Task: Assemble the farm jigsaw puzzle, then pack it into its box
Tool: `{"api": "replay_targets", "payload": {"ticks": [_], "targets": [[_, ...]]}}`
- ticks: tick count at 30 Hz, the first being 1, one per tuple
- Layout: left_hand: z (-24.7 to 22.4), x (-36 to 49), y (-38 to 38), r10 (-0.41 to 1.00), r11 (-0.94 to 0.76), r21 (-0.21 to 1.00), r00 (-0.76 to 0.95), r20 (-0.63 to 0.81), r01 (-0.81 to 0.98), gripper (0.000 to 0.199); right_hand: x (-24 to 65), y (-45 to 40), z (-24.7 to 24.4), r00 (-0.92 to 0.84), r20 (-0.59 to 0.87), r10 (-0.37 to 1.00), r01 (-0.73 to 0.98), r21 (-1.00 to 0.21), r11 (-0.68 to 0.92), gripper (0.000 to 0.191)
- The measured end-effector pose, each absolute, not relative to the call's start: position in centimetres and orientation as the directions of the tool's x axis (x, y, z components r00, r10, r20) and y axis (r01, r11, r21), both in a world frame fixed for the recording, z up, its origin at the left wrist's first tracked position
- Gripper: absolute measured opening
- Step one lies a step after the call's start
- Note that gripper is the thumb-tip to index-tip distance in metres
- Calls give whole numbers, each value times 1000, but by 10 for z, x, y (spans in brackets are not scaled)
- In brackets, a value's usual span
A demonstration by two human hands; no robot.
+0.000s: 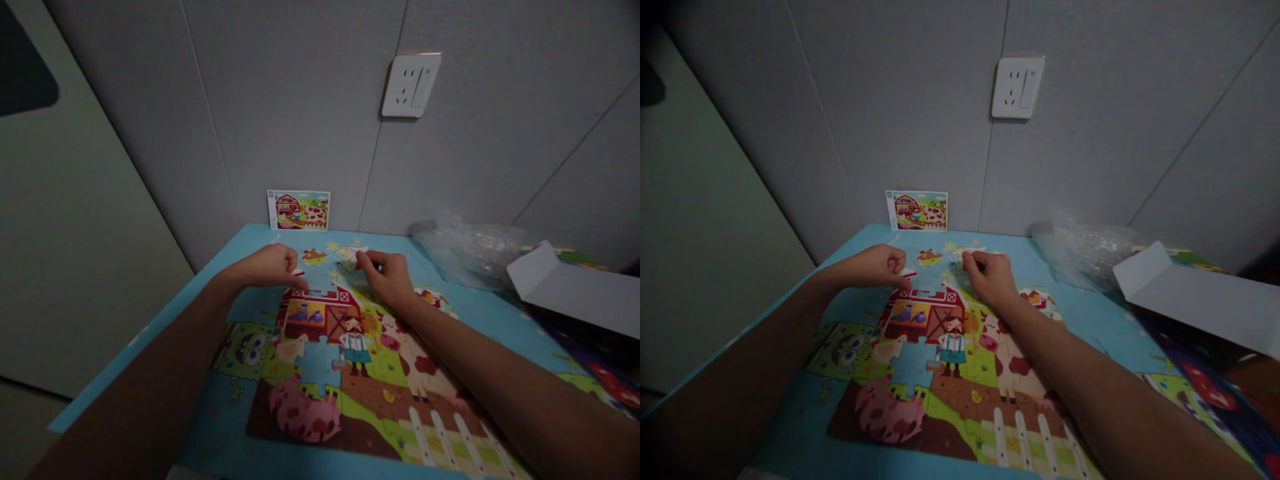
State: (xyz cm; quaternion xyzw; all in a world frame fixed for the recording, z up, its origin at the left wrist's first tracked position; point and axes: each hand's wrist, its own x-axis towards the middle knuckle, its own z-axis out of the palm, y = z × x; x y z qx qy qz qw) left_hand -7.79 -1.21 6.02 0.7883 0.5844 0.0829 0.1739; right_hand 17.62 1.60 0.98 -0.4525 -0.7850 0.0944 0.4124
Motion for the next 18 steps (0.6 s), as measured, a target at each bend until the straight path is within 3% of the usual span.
{"api": "replay_targets", "payload": {"ticks": [5,7,11,14,16,18], "targets": [[51,-77,-10,913,-226,271,301,-276,936,41,177,16,9,-210,584,784,634,-529,564,48],[48,-77,-10,910,-230,252,300,-286,940,42,177,15,10,-147,602,785,640,-548,539,46],[48,-78,-9,929,-248,261,305,-207,933,46,180,19,12,145,613,776,584,-686,433,44],[46,-78,-5,975,-206,261,220,-25,943,46,187,30,9,355,514,781,468,-821,328,40],[40,-78,-2,981,-187,249,167,99,950,47,194,38,6,434,451,780,411,-870,274,38],[31,-78,2,975,-199,236,169,143,951,53,198,45,2,391,446,805,432,-861,267,40]]}}
